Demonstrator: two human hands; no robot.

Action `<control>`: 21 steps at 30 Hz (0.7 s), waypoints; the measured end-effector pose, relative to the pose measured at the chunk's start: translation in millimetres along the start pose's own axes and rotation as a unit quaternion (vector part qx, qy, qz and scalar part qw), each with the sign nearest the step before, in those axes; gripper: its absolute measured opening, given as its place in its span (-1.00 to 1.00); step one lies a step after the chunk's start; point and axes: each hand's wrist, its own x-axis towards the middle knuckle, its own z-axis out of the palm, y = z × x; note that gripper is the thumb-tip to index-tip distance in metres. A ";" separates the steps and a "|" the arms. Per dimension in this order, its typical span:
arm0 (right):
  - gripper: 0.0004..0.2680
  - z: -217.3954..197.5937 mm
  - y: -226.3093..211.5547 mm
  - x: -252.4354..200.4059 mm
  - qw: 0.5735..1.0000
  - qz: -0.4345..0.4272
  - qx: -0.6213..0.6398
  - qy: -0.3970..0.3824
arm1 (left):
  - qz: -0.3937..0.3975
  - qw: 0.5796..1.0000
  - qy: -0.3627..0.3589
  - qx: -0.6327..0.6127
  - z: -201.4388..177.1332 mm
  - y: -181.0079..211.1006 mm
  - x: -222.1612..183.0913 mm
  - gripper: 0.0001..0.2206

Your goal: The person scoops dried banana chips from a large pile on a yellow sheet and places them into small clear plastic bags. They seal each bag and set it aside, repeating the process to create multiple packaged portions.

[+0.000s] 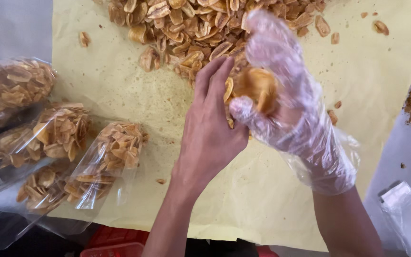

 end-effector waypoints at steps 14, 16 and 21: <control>-0.07 72.6 49.1 -167.1 0.895 0.216 -0.387 -0.041 | -0.054 0.996 0.010 -0.066 -31.0 1.5 -12.6 -0.29; -0.09 80.7 65.5 -161.6 0.901 0.238 -0.360 -0.035 | -0.054 0.996 -0.001 -0.067 -29.3 0.2 -17.4 -0.28; -0.30 81.4 106.3 -110.0 0.918 0.235 -0.313 -0.059 | -0.062 0.995 0.000 -0.079 -29.8 7.0 -13.8 -0.27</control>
